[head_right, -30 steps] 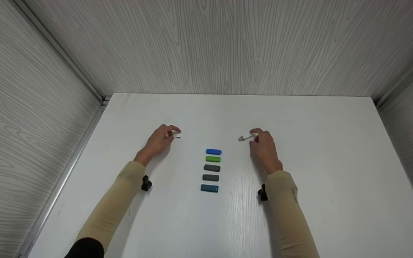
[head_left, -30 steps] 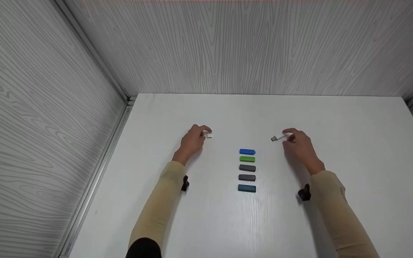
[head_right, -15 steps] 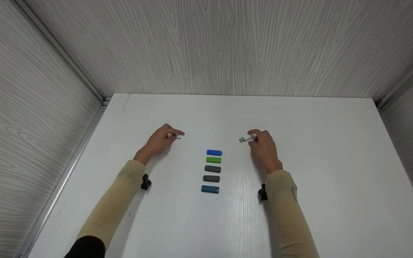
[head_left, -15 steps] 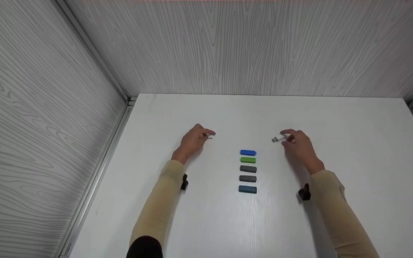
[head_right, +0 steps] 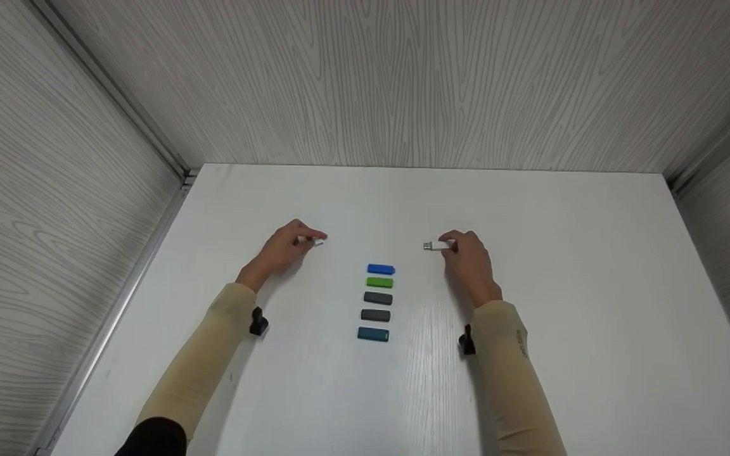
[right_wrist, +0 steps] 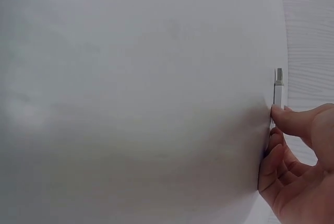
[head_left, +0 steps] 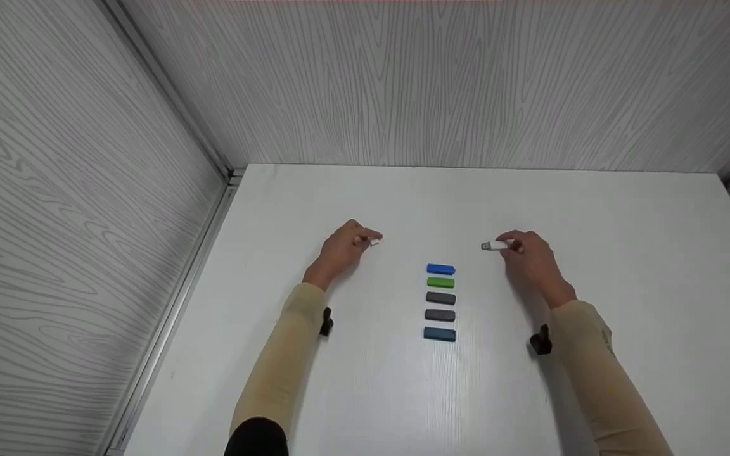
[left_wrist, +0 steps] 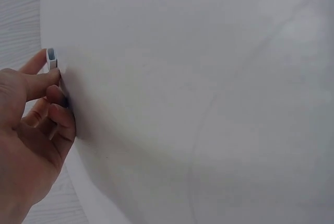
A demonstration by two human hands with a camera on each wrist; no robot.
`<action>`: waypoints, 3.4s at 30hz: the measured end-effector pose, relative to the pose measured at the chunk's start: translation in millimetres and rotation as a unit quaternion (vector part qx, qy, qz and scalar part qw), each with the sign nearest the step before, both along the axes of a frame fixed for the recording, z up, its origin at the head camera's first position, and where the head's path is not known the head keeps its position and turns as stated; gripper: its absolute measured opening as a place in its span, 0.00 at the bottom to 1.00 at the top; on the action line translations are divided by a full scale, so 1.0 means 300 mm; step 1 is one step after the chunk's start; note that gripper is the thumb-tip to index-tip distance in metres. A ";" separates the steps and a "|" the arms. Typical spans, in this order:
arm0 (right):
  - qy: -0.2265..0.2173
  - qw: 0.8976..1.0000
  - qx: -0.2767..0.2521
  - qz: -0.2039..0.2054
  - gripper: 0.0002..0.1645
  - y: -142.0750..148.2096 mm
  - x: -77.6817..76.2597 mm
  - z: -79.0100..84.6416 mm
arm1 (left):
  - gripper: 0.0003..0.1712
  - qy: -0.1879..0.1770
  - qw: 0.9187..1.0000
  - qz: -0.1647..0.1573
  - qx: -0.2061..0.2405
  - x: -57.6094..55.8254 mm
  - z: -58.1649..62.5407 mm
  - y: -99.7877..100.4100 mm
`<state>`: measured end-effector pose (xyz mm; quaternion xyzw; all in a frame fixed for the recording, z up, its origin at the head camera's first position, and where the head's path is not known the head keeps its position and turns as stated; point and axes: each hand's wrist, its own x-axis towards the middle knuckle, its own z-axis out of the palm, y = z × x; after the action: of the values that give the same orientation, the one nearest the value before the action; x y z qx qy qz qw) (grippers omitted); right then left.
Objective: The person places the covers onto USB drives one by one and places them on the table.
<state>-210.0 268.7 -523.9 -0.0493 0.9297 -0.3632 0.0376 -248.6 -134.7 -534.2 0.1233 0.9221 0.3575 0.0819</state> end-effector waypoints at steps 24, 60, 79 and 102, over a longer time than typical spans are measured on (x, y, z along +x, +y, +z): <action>-0.025 0.999 -0.011 -0.025 0.19 0.012 0.000 -0.011 | 0.14 0.004 1.000 0.023 0.000 0.020 -0.015 -0.002; -0.030 0.999 -0.041 -0.019 0.20 -0.024 0.011 -0.008 | 0.15 -0.013 0.998 0.000 0.068 0.030 0.020 0.110; -0.043 0.998 -0.048 -0.019 0.18 -0.114 0.029 -0.009 | 0.13 -0.018 0.996 -0.010 0.088 0.053 0.026 0.212; -0.041 0.997 -0.067 -0.007 0.18 -0.163 0.041 -0.025 | 0.14 -0.009 0.995 -0.003 0.096 0.076 0.008 0.294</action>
<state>-197.7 219.9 -531.5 -0.0303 0.9012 -0.4266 0.0699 -225.8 -46.5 -532.0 0.1300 0.8826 0.4449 0.0789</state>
